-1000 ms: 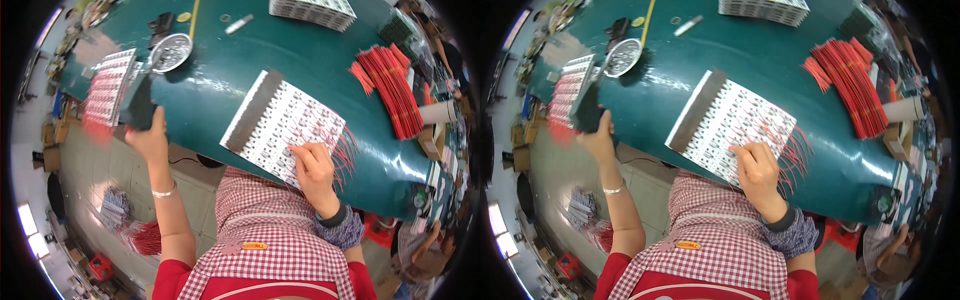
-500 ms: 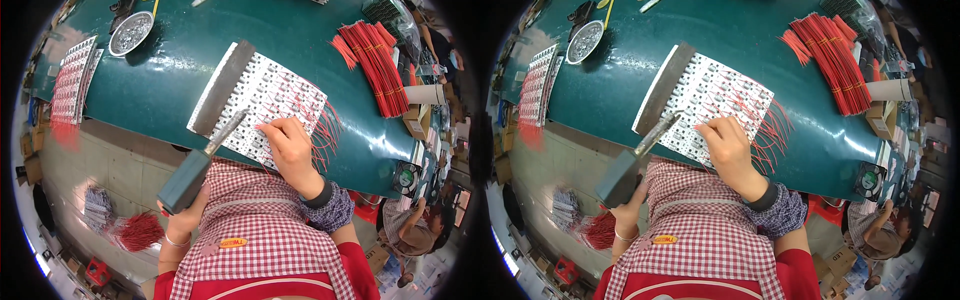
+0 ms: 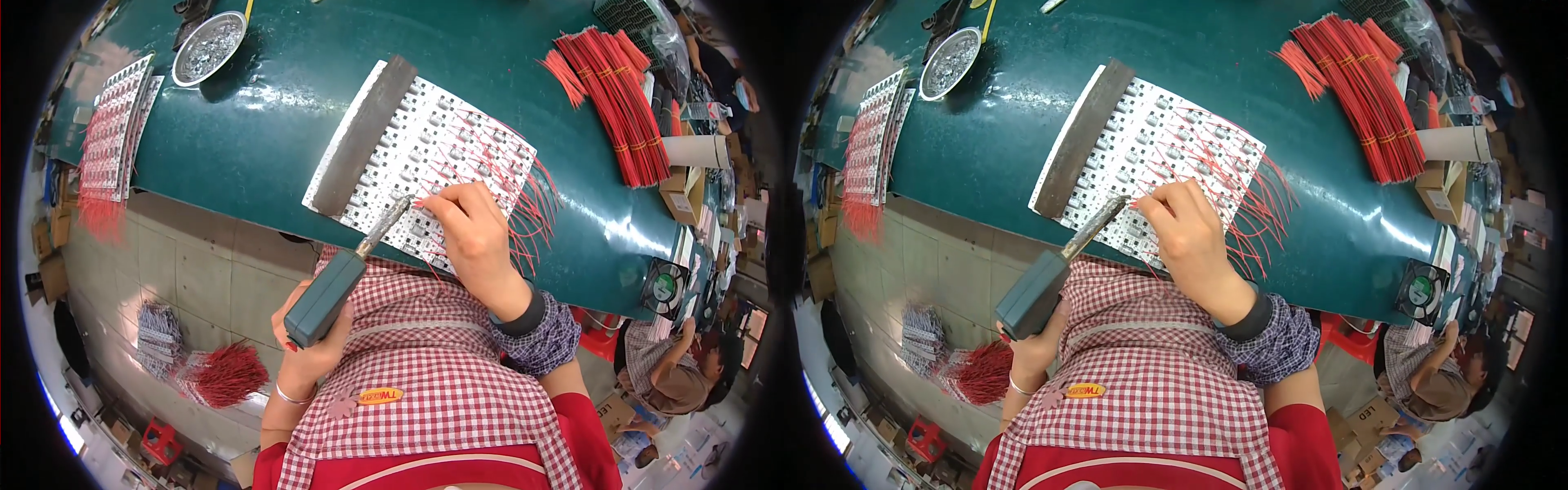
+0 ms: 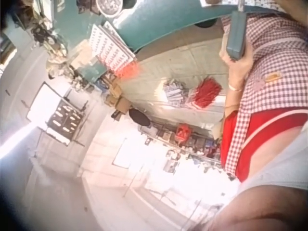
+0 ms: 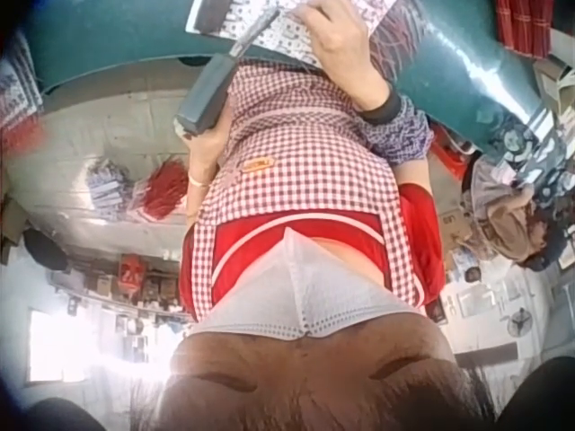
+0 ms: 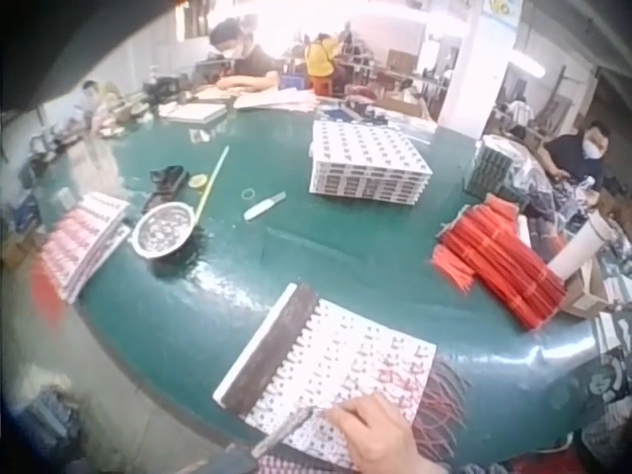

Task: The person attaches wires to a circuit board by positioning individual wires onto the board by hand and soldering them in place using a soldering iron.

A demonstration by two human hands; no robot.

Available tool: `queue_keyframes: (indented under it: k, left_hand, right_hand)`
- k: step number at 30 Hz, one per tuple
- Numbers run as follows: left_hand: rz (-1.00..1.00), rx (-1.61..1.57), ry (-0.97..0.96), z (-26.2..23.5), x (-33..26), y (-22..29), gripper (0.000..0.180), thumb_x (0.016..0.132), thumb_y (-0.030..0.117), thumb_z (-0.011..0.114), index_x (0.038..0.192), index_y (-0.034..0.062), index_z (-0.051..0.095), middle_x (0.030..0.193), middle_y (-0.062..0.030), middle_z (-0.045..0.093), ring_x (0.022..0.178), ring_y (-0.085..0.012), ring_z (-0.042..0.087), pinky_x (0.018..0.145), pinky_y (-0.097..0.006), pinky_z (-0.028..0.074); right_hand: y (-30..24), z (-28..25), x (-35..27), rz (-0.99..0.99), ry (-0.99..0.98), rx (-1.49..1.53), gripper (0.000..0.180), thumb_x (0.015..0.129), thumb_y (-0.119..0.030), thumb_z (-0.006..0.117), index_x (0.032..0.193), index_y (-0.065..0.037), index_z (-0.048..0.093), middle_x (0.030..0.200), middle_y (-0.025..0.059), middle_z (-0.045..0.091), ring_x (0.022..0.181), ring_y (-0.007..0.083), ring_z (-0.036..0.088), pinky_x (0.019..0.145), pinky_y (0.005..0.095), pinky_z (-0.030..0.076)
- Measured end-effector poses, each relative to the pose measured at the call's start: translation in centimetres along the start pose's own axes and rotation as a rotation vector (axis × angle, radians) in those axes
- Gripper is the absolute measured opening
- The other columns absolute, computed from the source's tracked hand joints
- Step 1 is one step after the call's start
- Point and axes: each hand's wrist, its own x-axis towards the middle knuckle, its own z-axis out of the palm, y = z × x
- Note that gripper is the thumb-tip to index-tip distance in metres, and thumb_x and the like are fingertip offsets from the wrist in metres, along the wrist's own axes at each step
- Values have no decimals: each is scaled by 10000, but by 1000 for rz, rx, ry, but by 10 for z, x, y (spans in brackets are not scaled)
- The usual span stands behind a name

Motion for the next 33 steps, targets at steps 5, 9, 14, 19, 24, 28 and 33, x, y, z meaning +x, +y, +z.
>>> queue_keyframes:
  k: [5,9,14,19,24,28,33]
  left_hand:
    - [-15,1,4,2,0,-1,192,739,-55,734,923,-40,682,880,-121,676,708,-202,658,652,-286,525]
    - [21,92,-32,-1,2,1,168,739,-52,729,895,-37,668,845,-117,664,685,-209,649,641,-286,519]
    - [31,89,18,2,5,7,149,734,-48,726,867,-35,660,815,-108,652,660,-224,647,618,-293,511]
    - [66,77,16,0,-7,-10,180,725,-54,732,896,-44,675,852,-134,665,688,-252,665,633,-312,530]
    - [54,28,22,-4,-15,-15,236,725,-57,742,957,-55,697,914,-171,690,755,-285,698,677,-330,557]
    - [28,47,2,-2,-18,-18,252,734,-56,748,980,-67,697,973,-186,705,815,-295,718,723,-335,571]
    - [37,85,5,-4,-19,-16,258,739,-62,749,991,-74,695,986,-187,706,828,-298,720,735,-335,573]
  right_hand:
    - [0,0,1,-12,-13,-4,278,713,102,617,962,-4,680,881,99,584,803,265,571,658,369,493]
    - [-1,-1,3,-10,-30,-6,283,713,100,620,967,-7,682,881,95,578,810,260,568,666,367,492]
    - [-2,-1,3,7,-24,-6,287,708,105,653,954,-32,706,860,90,598,784,262,591,657,365,491]
    - [-1,-1,3,-1,-36,-16,270,721,93,635,959,-23,694,871,89,589,799,259,581,665,365,493]
    - [-2,-2,2,-10,-50,-35,230,741,52,638,956,-17,682,885,86,586,815,256,574,669,361,495]
    - [-2,-2,2,-15,-23,-57,204,745,30,653,940,-21,684,870,78,586,798,251,573,656,357,489]
    - [-15,-4,-4,-11,8,-50,302,714,103,696,985,-30,701,826,84,587,749,258,577,621,365,476]
